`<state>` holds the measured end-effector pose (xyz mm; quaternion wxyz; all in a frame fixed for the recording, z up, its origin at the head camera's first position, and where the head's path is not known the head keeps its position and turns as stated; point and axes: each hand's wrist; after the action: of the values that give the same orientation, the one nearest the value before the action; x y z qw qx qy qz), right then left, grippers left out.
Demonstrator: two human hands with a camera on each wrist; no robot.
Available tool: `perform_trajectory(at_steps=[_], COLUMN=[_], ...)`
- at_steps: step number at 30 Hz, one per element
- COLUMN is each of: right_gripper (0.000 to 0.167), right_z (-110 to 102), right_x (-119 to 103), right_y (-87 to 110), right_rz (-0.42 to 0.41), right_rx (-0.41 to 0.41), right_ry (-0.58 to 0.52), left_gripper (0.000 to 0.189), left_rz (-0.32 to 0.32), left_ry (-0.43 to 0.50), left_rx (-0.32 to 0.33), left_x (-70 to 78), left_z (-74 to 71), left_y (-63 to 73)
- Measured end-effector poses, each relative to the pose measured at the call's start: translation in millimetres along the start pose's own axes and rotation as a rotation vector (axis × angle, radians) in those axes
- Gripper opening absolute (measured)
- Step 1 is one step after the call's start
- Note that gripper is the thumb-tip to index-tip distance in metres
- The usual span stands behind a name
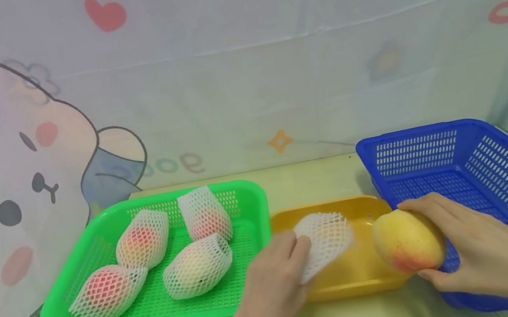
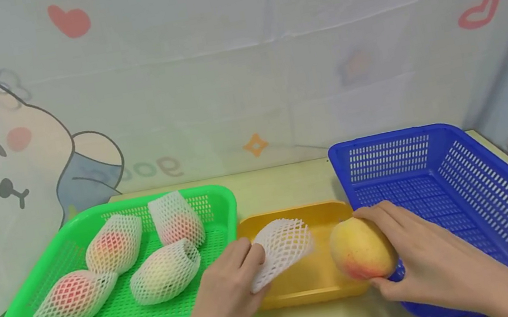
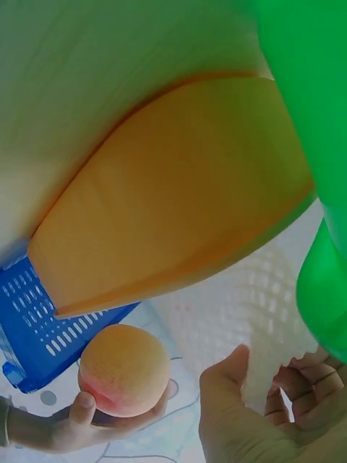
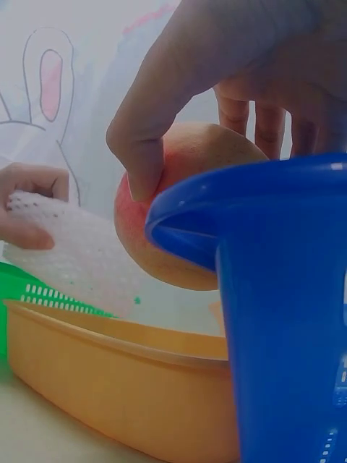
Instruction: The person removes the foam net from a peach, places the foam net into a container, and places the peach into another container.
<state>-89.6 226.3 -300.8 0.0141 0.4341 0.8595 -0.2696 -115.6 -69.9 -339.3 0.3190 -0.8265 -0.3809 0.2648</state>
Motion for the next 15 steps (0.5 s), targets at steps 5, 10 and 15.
perform_trajectory(at_steps=[5, 10, 15], right_gripper=[0.086, 0.087, 0.088], right_z=[-1.5, -3.7, -7.2], right_x=[1.8, 2.7, 3.9], right_y=[0.0, 0.4, 1.8], right_rz=[-0.003, 0.000, 0.008], right_rx=[0.001, 0.013, 0.019], right_ry=[-0.015, -0.016, -0.011], left_gripper=[0.035, 0.030, 0.028], left_rz=[0.031, 0.051, 0.050], left_ry=[-0.096, -0.168, -0.203], left_rx=[0.013, 0.031, 0.016], left_x=[2.3, 3.4, 4.8], left_z=[4.3, 6.8, 10.0], left_y=[-2.5, -4.7, -4.2])
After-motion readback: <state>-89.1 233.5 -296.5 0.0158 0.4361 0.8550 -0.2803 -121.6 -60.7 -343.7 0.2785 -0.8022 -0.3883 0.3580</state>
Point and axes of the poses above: each hand's wrist, its own y-axis away from the middle knuckle, its own z-axis out of the palm, x = y × z, and after that the axes turned 10 degrees about -y, right-handed
